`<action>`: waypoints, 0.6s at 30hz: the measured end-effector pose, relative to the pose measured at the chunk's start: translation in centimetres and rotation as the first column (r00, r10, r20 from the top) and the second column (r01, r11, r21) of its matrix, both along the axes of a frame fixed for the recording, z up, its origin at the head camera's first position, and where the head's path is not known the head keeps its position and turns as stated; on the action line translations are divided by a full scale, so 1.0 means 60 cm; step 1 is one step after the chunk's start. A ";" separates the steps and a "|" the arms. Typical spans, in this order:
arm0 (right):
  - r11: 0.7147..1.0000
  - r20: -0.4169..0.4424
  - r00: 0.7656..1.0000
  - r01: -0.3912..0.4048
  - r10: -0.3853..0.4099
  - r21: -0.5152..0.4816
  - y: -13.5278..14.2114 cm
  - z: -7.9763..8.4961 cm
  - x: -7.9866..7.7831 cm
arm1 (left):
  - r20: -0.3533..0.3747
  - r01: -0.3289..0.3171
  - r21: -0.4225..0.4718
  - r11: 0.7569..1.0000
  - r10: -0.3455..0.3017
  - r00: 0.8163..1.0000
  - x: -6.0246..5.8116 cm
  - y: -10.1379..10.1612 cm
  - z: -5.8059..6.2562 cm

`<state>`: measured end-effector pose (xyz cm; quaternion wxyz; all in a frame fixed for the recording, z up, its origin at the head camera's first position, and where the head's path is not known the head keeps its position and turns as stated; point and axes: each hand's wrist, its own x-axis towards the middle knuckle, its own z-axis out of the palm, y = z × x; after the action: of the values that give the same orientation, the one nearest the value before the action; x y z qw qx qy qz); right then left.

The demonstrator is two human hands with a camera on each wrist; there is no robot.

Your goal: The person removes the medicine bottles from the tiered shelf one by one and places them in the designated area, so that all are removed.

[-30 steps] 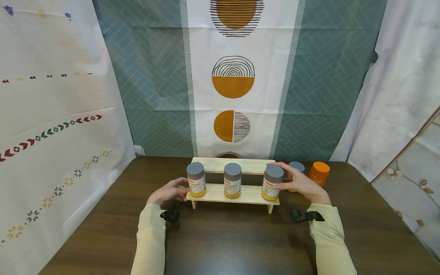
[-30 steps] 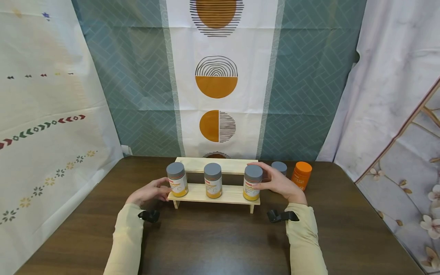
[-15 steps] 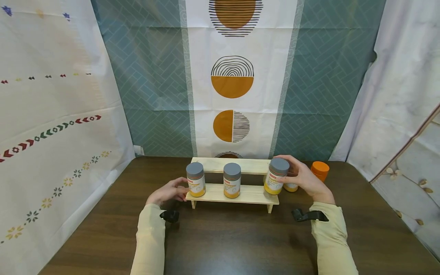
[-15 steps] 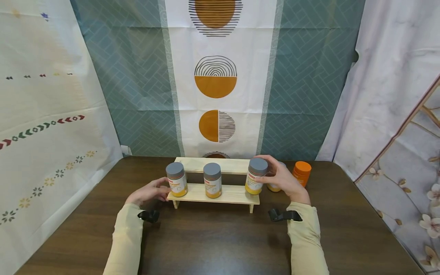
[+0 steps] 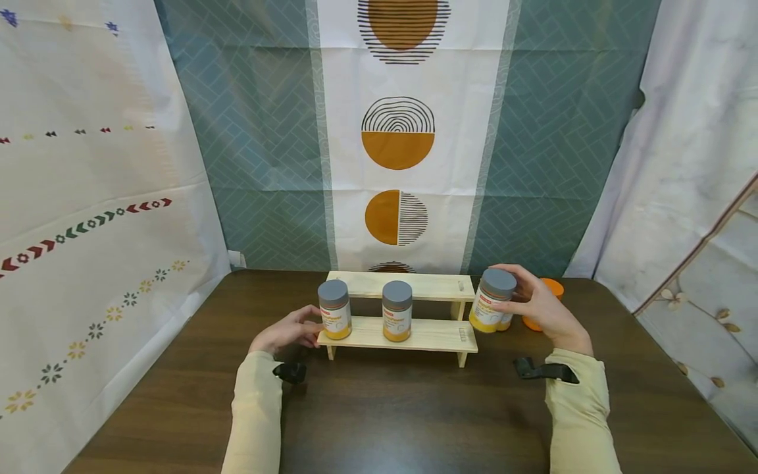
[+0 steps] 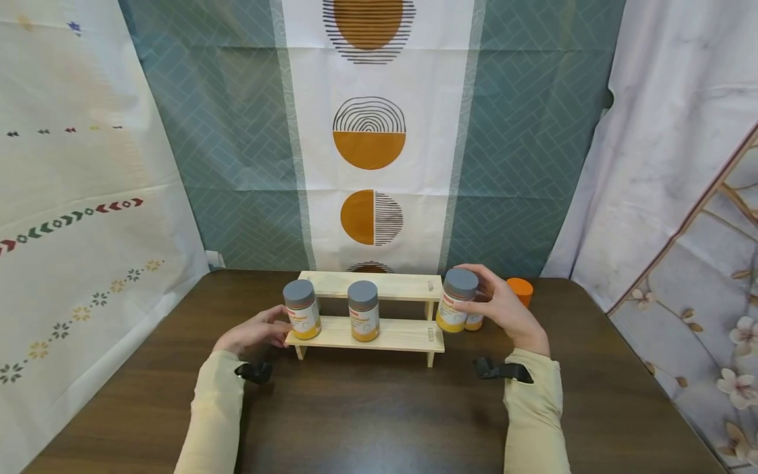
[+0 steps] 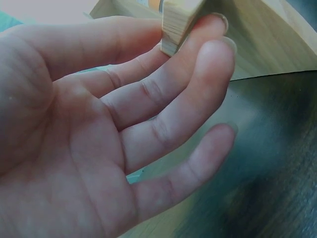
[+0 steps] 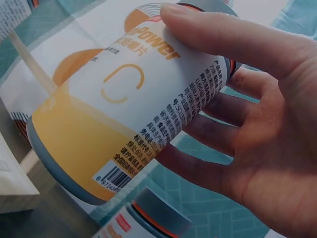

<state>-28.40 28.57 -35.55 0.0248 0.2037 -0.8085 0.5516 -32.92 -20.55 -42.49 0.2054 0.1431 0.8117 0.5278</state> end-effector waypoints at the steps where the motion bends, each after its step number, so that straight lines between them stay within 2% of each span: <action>1: 1.000 0.005 1.000 0.009 -0.009 0.003 0.004 0.000 0.001 | 0.001 0.002 0.001 1.000 -0.002 1.000 0.000 0.000 0.000; 4: 1.000 0.018 0.999 0.028 -0.028 -0.002 0.015 -0.001 0.004 | 0.004 0.001 0.004 1.000 -0.002 1.000 -0.001 -0.001 -0.001; 18: 0.999 -0.020 0.999 0.040 -0.040 0.012 0.046 -0.012 0.006 | 0.009 0.012 0.011 1.000 -0.012 1.000 0.000 0.000 -0.001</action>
<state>-28.03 31.32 -36.30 0.0426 0.1933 -0.8155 0.5439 -32.91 -20.53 -42.55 0.2113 0.1466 0.8069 0.5317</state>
